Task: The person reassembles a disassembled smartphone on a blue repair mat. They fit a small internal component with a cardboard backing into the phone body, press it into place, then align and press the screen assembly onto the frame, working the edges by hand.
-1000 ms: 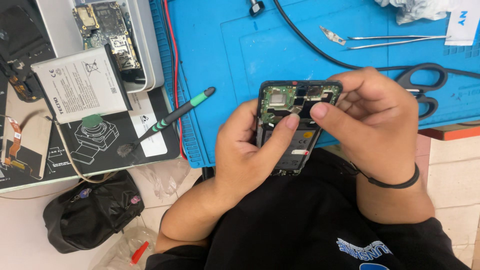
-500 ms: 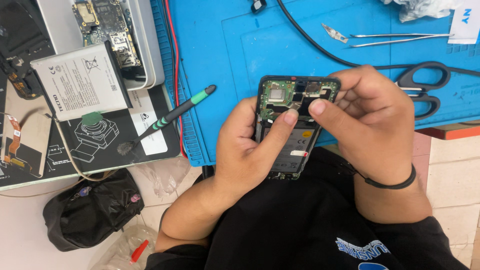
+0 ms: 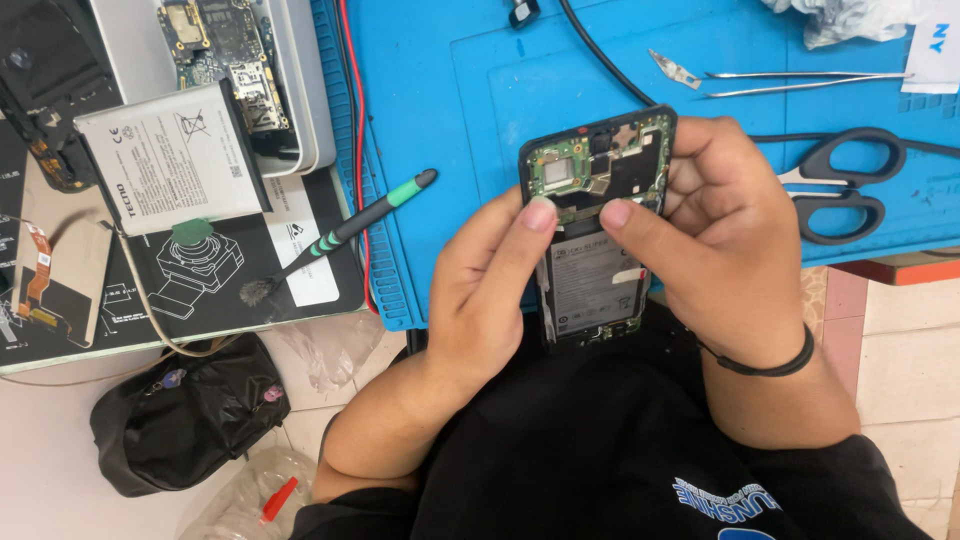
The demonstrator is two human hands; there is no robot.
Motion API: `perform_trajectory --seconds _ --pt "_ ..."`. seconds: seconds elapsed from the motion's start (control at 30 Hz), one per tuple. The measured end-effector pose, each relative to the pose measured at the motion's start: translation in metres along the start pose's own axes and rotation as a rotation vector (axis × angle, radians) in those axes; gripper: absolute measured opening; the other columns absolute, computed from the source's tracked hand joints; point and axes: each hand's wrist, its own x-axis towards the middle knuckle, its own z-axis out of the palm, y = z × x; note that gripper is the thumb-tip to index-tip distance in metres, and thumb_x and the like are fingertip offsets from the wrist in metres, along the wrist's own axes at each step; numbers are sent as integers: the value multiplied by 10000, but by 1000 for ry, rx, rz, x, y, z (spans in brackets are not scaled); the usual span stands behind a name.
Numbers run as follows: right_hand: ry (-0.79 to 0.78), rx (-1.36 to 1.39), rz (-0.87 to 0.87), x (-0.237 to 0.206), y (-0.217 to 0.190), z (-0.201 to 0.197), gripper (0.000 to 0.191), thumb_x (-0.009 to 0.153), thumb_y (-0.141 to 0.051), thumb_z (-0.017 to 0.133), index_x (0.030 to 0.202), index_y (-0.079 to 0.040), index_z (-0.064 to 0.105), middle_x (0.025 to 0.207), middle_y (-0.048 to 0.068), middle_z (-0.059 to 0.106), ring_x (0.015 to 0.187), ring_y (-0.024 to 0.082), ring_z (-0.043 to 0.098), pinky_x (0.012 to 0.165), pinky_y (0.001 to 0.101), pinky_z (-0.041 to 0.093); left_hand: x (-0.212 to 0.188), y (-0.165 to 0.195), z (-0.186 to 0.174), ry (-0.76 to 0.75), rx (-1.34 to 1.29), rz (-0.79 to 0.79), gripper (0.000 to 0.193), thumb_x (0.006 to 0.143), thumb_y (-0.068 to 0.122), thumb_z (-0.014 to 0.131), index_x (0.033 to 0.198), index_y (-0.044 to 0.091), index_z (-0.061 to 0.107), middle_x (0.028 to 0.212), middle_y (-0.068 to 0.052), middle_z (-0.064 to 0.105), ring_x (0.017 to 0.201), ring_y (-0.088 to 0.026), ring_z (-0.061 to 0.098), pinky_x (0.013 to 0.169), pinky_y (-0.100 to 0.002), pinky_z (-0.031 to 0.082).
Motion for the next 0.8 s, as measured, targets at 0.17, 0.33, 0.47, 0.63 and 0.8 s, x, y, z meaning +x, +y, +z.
perform_trajectory --seconds 0.17,0.33,0.47,0.63,0.8 --pt "17 -7 7 -1 1 0 408 1004 134 656 1370 66 490 1220 156 685 1109 154 686 965 267 582 -1 -5 3 0 105 77 337 1189 174 483 1443 -31 563 1214 -39 685 1112 -65 616 1017 -215 505" --pt "23 -33 -9 -2 -3 2 387 997 135 680 1328 75 489 1223 159 686 1112 156 696 963 273 596 -1 -7 2 31 238 94 268 1202 168 498 1348 -33 599 1106 -22 687 981 -44 590 872 -191 500" --pt "47 -69 -12 -2 -3 4 434 979 140 715 1332 68 472 1198 154 690 1086 153 701 932 261 598 -3 -7 3 50 415 165 249 1192 167 510 1315 -23 614 1042 -12 691 943 -37 598 841 -192 512" --pt "68 -103 -34 -2 -2 9 452 984 133 733 1328 67 446 1191 140 685 1089 142 700 938 243 594 -3 -7 4 78 490 199 268 1177 175 511 1342 -8 616 1017 -25 703 924 -45 617 863 -222 528" --pt "86 -172 -57 -7 0 12 433 1005 119 738 1323 67 449 1183 139 690 1075 134 704 924 235 596 -3 -7 4 102 523 196 259 1171 186 514 1300 -7 630 944 -13 686 854 -45 597 799 -230 517"
